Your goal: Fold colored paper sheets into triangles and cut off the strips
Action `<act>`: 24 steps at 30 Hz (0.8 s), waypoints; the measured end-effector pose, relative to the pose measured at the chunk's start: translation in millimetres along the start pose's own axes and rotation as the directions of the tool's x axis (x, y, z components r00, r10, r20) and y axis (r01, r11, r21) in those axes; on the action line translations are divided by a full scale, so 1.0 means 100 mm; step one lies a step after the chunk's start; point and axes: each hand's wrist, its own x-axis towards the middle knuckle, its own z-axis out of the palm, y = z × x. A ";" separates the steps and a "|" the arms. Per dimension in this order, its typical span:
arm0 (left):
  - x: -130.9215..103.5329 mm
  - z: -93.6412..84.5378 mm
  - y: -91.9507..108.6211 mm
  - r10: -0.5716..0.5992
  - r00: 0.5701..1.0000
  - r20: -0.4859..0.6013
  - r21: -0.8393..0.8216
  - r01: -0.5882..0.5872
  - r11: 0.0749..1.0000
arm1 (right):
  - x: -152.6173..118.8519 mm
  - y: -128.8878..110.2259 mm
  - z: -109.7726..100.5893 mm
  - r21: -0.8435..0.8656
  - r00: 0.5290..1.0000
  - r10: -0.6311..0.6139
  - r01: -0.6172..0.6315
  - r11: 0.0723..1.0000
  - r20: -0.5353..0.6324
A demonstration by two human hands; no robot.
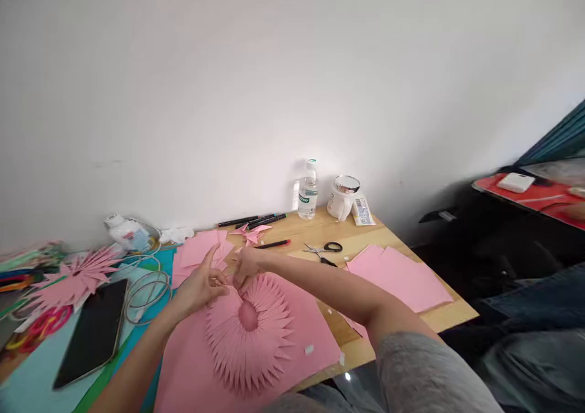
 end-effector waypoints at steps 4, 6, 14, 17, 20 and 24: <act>-0.01 -0.01 -0.01 -0.035 0.999 -0.001 0.000 0.035 0.999 | 0.00 -0.05 0.01 -0.045 0.998 0.000 -0.003 0.999 -0.057; -0.01 -0.02 -0.02 -0.047 0.999 0.007 -0.006 0.047 0.999 | 0.01 -0.07 0.04 -0.074 0.994 -0.015 0.007 0.997 -0.109; 0.04 -0.08 -0.07 0.046 0.999 0.014 0.221 -0.048 0.974 | -0.05 -0.01 -0.08 -0.165 0.875 -0.089 0.010 0.986 -0.476; 0.05 -0.07 -0.05 0.105 0.993 0.061 0.165 -0.114 0.980 | -0.28 0.19 -0.25 -0.196 0.753 -0.050 -0.106 0.975 -0.657; 0.05 -0.04 -0.05 0.120 0.988 0.099 0.096 -0.130 0.987 | -0.59 0.48 -0.21 -0.174 0.606 0.024 -0.266 0.948 -0.795; 0.07 -0.01 -0.09 0.169 0.979 0.117 0.045 -0.175 0.983 | -0.87 0.77 0.26 -0.295 0.539 -0.176 -0.142 0.945 -0.824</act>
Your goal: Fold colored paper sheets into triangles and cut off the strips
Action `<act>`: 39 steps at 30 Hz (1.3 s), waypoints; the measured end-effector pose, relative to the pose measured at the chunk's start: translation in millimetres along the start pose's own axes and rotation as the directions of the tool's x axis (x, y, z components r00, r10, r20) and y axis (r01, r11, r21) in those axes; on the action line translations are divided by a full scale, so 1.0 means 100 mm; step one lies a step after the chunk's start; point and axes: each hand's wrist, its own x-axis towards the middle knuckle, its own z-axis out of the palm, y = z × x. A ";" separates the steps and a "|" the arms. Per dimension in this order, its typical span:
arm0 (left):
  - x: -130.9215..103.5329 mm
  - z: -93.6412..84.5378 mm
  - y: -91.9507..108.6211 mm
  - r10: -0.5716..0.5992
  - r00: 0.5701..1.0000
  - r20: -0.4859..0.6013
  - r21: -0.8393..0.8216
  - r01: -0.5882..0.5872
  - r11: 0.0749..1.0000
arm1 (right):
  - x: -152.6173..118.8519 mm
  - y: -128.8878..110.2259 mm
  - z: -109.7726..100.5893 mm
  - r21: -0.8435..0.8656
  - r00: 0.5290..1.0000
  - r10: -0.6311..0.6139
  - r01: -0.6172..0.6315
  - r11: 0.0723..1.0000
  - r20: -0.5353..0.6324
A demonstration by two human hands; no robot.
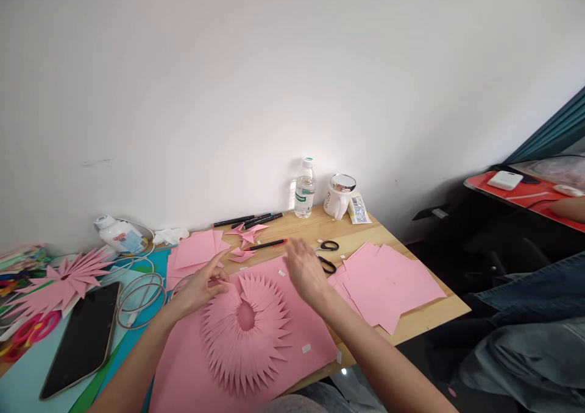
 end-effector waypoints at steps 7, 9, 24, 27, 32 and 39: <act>-0.01 0.11 -0.07 0.084 0.996 -0.038 0.007 -0.084 0.996 | -0.54 -0.21 0.38 0.309 0.930 -0.294 0.220 0.925 0.220; -0.02 0.14 -0.09 0.076 0.995 -0.057 0.028 -0.074 0.997 | -0.53 -0.25 0.43 0.278 0.943 -0.254 0.191 0.941 0.215; -0.37 0.33 -0.38 0.193 0.942 -0.275 0.367 -0.083 0.927 | -0.52 -0.28 0.38 0.189 0.927 -0.270 0.225 0.956 0.262; -0.51 0.43 -0.43 0.213 0.954 -0.211 0.422 -0.107 0.900 | -0.52 -0.28 0.37 0.169 0.928 -0.279 0.243 0.955 0.247; -0.56 0.53 -0.48 0.213 0.963 -0.164 0.471 -0.114 0.875 | -0.53 -0.28 0.41 0.146 0.931 -0.303 0.277 0.950 0.205; -0.54 0.58 -0.46 0.222 0.964 -0.146 0.497 -0.123 0.859 | -0.55 -0.26 0.47 0.114 0.926 -0.335 0.319 0.941 0.173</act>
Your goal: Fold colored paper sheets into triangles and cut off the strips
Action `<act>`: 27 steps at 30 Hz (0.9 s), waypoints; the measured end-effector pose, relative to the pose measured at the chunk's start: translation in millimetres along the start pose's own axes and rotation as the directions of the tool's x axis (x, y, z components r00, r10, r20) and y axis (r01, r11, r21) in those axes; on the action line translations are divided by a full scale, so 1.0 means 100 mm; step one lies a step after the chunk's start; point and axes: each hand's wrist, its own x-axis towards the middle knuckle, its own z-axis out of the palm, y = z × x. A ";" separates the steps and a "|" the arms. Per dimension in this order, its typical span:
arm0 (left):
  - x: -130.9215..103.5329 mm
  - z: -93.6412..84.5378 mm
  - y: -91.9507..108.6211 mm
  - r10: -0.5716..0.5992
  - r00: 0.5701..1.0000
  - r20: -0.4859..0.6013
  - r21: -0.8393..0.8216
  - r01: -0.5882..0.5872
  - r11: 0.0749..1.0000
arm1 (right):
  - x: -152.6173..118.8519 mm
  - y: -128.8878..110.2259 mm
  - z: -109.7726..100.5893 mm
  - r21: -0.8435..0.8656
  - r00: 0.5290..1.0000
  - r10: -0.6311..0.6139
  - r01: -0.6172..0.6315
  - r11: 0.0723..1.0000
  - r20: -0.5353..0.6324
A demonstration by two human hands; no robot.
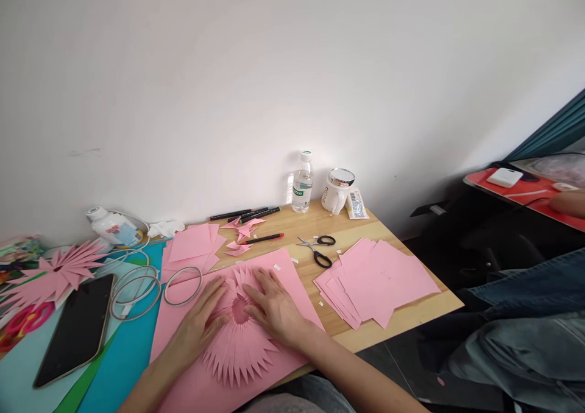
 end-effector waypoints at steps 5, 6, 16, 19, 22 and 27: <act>0.00 0.04 0.01 -0.004 1.000 -0.001 0.030 0.004 1.000 | -0.01 0.01 0.03 -0.013 0.999 -0.025 0.025 1.000 -0.048; 0.00 0.05 0.01 -0.003 1.000 -0.003 0.034 0.003 0.999 | -0.01 0.01 0.03 -0.016 0.998 -0.030 0.029 0.999 -0.051; 0.01 0.07 0.01 0.048 0.999 0.005 0.063 -0.048 0.997 | -0.01 0.00 0.04 -0.034 0.998 -0.040 0.038 0.999 -0.052; 0.01 0.08 0.00 0.057 0.998 0.000 0.066 -0.057 0.996 | -0.01 0.01 0.05 -0.039 0.998 -0.045 0.043 0.998 -0.051; 0.01 0.10 -0.01 0.066 0.998 -0.006 0.060 -0.065 0.996 | -0.01 0.02 0.07 -0.043 0.997 -0.054 0.051 0.998 -0.050; 0.02 0.11 0.01 0.059 0.998 -0.024 0.031 -0.058 0.998 | -0.01 0.01 0.07 -0.053 0.997 -0.055 0.053 0.997 -0.045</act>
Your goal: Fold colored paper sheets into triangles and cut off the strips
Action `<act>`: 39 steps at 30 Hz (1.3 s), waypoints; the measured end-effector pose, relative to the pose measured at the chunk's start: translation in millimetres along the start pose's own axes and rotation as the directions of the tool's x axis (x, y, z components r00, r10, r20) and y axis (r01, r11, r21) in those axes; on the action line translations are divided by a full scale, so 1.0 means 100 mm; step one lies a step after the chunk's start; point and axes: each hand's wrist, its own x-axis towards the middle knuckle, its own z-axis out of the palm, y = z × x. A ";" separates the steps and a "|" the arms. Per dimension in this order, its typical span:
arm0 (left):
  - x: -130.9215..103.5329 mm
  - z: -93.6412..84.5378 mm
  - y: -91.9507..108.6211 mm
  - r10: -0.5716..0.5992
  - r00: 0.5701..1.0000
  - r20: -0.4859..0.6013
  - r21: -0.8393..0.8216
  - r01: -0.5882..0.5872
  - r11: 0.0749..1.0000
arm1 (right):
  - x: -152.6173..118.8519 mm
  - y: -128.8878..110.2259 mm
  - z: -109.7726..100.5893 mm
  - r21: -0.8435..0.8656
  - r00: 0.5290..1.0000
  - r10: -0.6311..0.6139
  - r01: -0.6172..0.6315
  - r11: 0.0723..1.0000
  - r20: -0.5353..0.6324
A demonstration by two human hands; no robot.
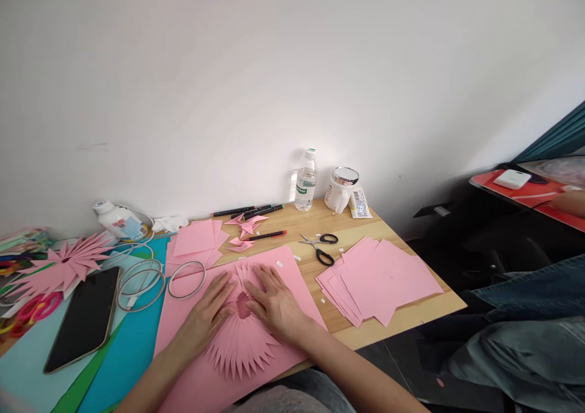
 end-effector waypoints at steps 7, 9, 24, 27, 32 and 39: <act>0.02 -0.03 0.01 0.013 1.000 0.015 -0.035 -0.012 0.999 | 0.00 0.00 0.03 -0.003 1.000 0.006 -0.006 1.000 -0.005; 0.02 -0.02 0.02 0.008 1.000 0.018 -0.042 -0.007 0.999 | 0.00 0.00 0.04 -0.011 1.000 0.002 -0.002 1.000 0.003; 0.00 -0.09 0.11 -0.108 0.994 0.035 -0.139 0.112 0.984 | 0.00 -0.01 0.01 -0.008 0.999 -0.014 0.014 1.000 0.031; 0.00 -0.09 0.12 -0.082 0.997 0.005 -0.139 0.082 0.987 | -0.01 -0.02 0.07 -0.036 1.000 -0.024 0.024 0.999 0.003; 0.02 -0.06 0.11 -0.033 0.998 -0.060 -0.118 0.026 0.993 | -0.01 -0.03 0.11 -0.063 0.997 -0.038 0.034 0.997 -0.068; 0.02 -0.04 0.09 0.033 0.994 -0.103 -0.092 -0.043 0.995 | 0.01 -0.03 0.03 0.020 0.997 -0.041 0.043 0.999 -0.068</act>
